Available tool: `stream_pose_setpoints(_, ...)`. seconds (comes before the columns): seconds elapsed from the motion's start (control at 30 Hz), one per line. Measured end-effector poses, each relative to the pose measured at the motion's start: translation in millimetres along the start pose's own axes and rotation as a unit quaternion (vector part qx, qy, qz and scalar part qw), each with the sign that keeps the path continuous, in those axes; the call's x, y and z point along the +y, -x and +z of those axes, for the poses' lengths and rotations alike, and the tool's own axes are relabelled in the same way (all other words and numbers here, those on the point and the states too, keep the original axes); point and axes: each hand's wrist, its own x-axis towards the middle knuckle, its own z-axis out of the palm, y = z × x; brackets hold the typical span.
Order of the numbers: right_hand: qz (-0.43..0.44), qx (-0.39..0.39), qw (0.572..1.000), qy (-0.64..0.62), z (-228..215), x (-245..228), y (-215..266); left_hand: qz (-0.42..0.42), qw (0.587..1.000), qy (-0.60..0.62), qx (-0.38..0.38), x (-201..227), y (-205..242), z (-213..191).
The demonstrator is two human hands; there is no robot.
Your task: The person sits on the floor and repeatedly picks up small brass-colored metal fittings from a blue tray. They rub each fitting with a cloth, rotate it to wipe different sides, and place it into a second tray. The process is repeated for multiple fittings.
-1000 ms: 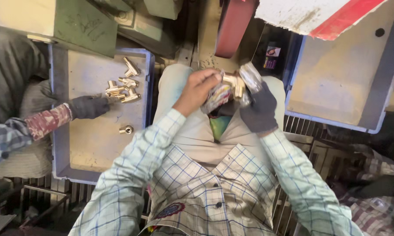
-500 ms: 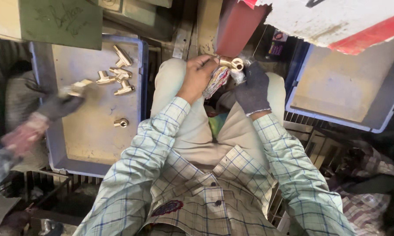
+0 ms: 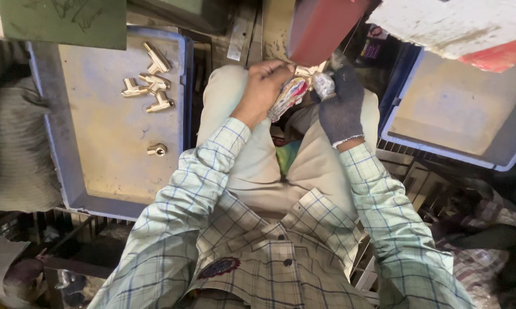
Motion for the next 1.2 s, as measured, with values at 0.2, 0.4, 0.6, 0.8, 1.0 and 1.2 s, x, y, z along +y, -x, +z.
stream_pose_setpoints(0.2,0.077,0.025,0.997,-0.011,4,-4,5,-0.093,0.985,0.146,-0.001,-7,-5,-2)
stream_pose_setpoints(0.4,0.232,0.046,0.957,-0.166,13,-3,-7,-0.081,0.982,0.169,0.012,-12,-5,-3)
stream_pose_setpoints(0.6,0.234,-0.072,0.967,-0.067,4,0,-23,-0.014,0.994,0.107,0.036,-17,-10,-2)
stream_pose_setpoints(0.8,0.449,-0.094,0.857,-0.234,-14,-36,-47,0.091,0.996,-0.007,-0.018,18,10,9)
stream_pose_setpoints(1.0,0.155,-0.184,0.956,-0.168,-56,-136,41,0.298,0.905,-0.299,-0.044,92,113,19)
stream_pose_setpoints(1.2,-0.07,-0.15,0.968,-0.191,-65,-176,88,0.42,0.842,-0.335,-0.049,125,182,38)
